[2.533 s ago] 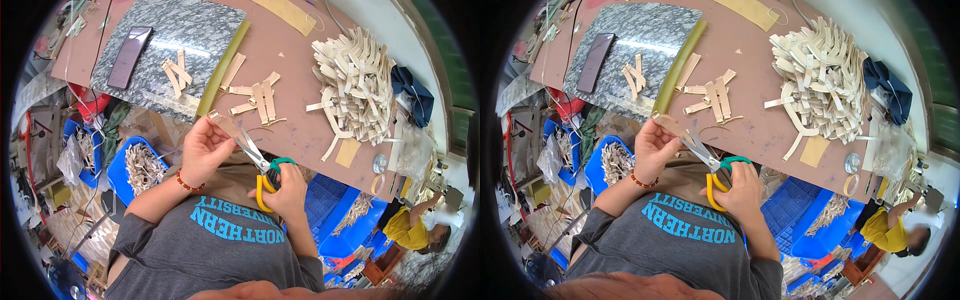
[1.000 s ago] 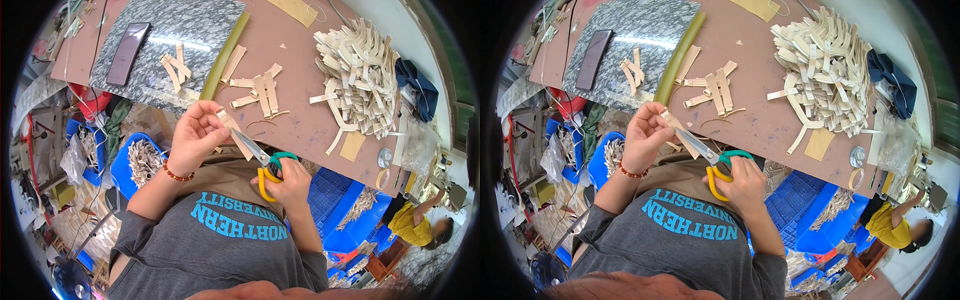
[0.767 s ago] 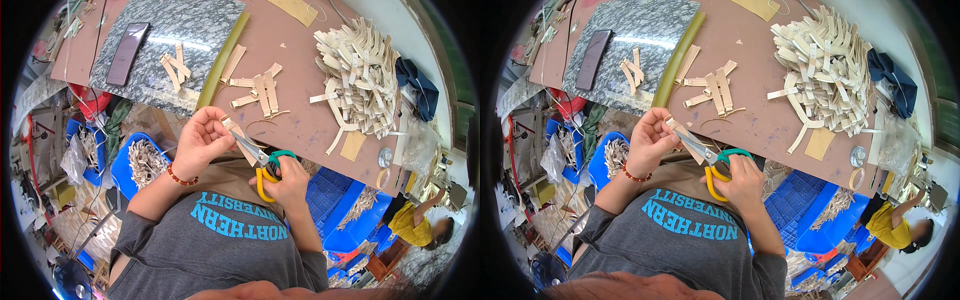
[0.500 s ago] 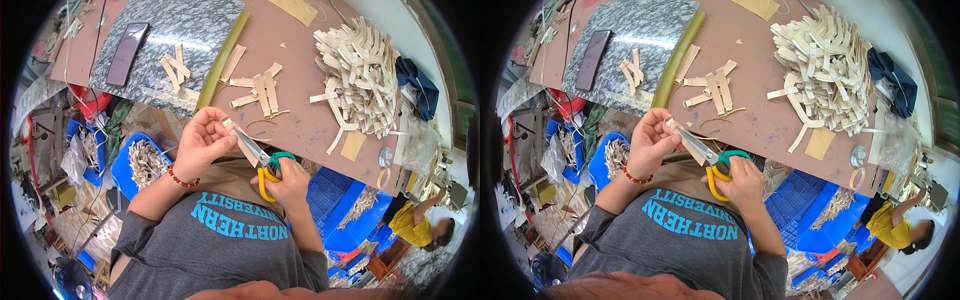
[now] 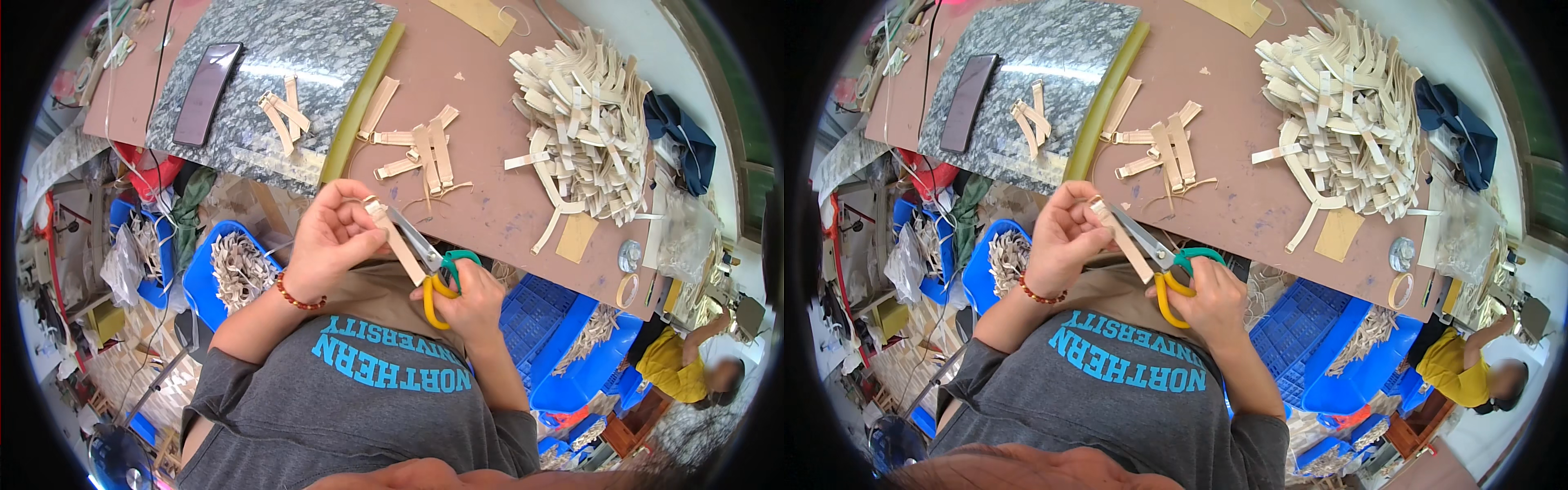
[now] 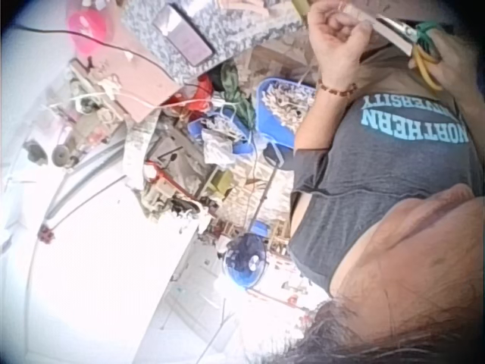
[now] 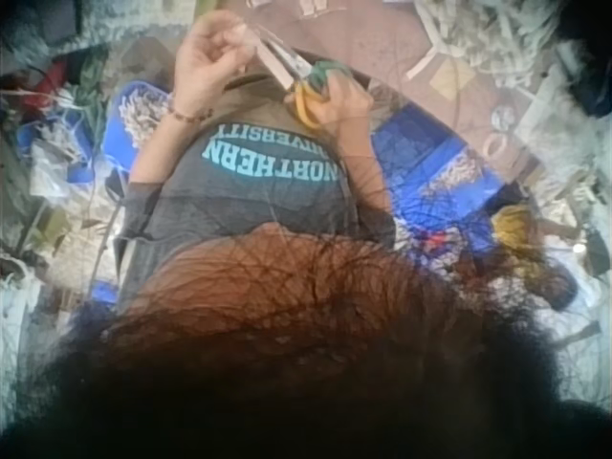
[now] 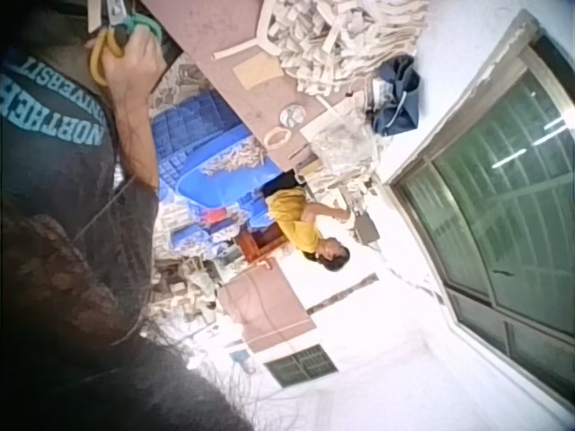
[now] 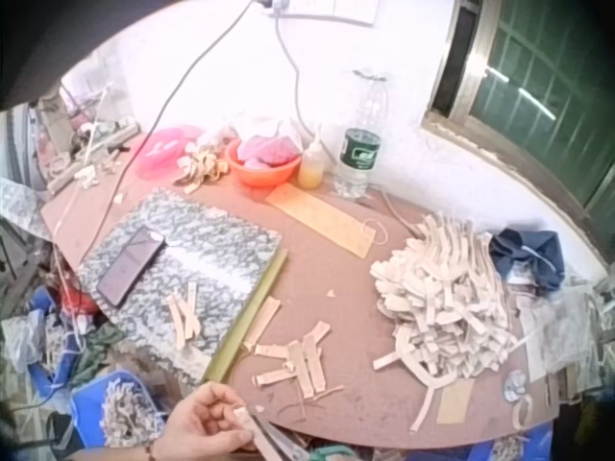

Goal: The person uses yellow-handled scissors to cut small, rectangular pieces of light-colored material. They pick up individual pieces from a pile on the table, trim them, and place the cut pieces back onto the table. The task is repetitive and involves handling the material one piece at a time.

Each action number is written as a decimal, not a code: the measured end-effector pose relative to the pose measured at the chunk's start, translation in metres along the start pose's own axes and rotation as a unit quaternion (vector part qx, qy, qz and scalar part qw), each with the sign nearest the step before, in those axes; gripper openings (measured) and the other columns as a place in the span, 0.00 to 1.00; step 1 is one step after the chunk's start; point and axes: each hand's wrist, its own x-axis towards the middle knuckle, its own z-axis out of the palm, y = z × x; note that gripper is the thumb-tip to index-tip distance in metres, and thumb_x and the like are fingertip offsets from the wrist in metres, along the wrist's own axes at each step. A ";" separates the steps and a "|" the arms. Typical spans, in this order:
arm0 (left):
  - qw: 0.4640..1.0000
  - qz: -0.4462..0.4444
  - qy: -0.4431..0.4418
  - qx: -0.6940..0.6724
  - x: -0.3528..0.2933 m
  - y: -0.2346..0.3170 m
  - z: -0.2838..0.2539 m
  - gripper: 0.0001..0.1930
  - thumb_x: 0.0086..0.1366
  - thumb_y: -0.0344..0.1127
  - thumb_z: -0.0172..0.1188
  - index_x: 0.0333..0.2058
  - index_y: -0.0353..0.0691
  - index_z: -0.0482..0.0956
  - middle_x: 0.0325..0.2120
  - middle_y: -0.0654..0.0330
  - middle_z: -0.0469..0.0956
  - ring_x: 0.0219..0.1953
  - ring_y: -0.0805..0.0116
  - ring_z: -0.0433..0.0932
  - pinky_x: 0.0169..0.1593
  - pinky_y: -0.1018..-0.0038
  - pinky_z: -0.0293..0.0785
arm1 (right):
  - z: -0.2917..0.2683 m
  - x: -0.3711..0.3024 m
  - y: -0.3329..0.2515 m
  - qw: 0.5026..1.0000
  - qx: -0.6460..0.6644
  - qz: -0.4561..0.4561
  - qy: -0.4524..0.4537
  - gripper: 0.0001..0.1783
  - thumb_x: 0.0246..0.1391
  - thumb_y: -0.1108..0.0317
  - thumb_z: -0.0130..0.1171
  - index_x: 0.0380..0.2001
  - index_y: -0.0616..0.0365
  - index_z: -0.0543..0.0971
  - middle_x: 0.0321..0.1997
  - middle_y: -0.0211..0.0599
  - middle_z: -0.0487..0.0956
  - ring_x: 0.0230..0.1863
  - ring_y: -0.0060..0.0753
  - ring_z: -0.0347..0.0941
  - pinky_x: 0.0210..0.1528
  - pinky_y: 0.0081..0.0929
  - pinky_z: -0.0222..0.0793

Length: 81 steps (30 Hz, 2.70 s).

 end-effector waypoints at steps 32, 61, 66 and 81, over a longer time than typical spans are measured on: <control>0.951 0.104 -0.023 0.291 0.058 -0.002 0.015 0.06 0.58 0.26 0.61 0.35 0.34 0.76 0.26 0.62 0.78 0.28 0.77 0.77 0.31 0.82 0.73 | -0.006 -0.024 0.028 0.947 0.171 0.273 -0.009 0.27 0.28 0.55 0.77 0.28 0.58 0.74 0.17 0.28 0.67 0.17 0.23 0.62 0.21 0.23 0.62; 0.995 0.085 0.010 0.053 0.016 -0.013 0.013 0.10 0.61 0.21 0.56 0.41 0.34 0.69 0.33 0.58 0.77 0.35 0.74 0.78 0.40 0.78 0.79 | -0.022 -0.003 -0.001 0.997 -0.017 0.071 -0.015 0.36 0.19 0.48 0.78 0.29 0.59 0.73 0.23 0.33 0.69 0.21 0.33 0.66 0.23 0.29 0.63; 0.995 0.079 -0.004 0.057 0.016 -0.015 0.009 0.14 0.60 0.19 0.56 0.44 0.33 0.68 0.35 0.58 0.77 0.36 0.73 0.78 0.39 0.77 0.80 | -0.022 -0.003 0.000 0.997 -0.020 0.069 -0.017 0.36 0.18 0.48 0.78 0.29 0.59 0.73 0.23 0.33 0.70 0.22 0.33 0.66 0.23 0.29 0.63; 0.994 0.082 -0.008 0.065 0.011 -0.009 0.013 0.13 0.60 0.19 0.55 0.43 0.34 0.67 0.34 0.57 0.76 0.37 0.73 0.78 0.41 0.78 0.79 | -0.027 0.001 -0.002 0.997 -0.015 0.071 -0.033 0.36 0.18 0.49 0.78 0.29 0.59 0.73 0.24 0.33 0.69 0.22 0.34 0.66 0.24 0.29 0.64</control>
